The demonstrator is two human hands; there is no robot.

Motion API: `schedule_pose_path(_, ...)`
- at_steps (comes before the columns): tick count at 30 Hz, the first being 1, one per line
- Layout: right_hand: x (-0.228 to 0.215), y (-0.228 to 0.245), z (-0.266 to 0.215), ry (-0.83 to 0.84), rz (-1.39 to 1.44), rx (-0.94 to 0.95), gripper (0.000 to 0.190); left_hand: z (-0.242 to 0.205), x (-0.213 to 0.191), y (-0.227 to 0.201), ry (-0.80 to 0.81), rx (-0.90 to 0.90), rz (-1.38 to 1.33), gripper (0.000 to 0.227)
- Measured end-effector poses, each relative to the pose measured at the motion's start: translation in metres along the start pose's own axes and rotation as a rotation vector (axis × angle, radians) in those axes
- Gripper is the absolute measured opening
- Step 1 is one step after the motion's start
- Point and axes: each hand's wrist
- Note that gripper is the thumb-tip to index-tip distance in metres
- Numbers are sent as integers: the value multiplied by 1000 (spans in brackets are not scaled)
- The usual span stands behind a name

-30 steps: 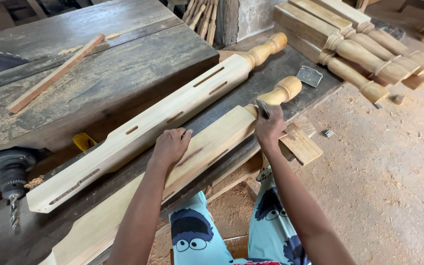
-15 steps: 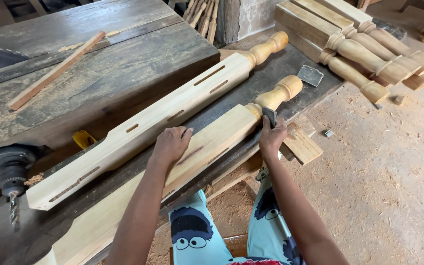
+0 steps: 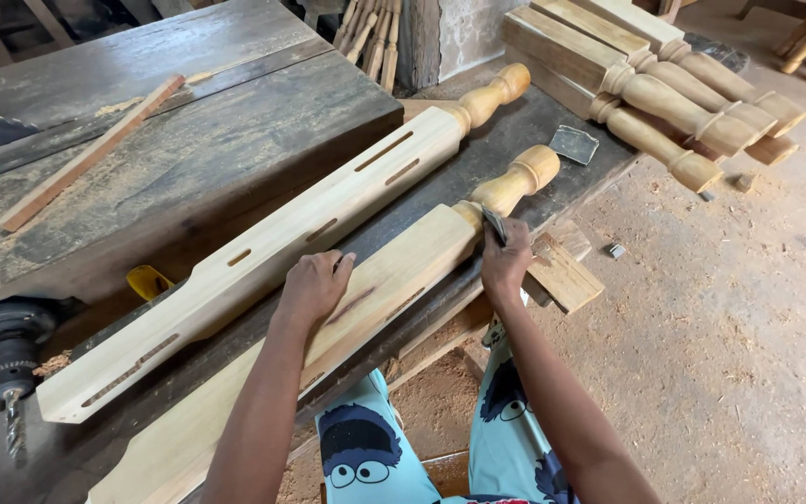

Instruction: The person smooths a long wooden piece with a turned handle using a sanding block. They rub the block along the curved and flat surfaces of the wood, then wipe the surface with their hand to remove dust.

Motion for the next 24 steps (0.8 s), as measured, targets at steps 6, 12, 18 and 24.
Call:
schedule_pose_path(6,-9,91,23,171,-545,-199,20,-1,4,5,-60,76,16,50)
schedule_pose_path(12,46,78,82,339,-983,-336,15,-1,3,3,-102,94,43,47)
schedule_pose_path(18,76,103,78,423,-1083,-315,18,-1,2,5,-88,84,57,46)
schedule_pose_path(24,71,97,94,524,-1041,-278,16,-2,-2,-1,-39,29,49,48)
Point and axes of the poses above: each hand's wrist, its own z-axis towards the middle knuckle, its own x-axis out of the palm, y = z × x, and after that the axes turned 15 degrees about x, right-handed
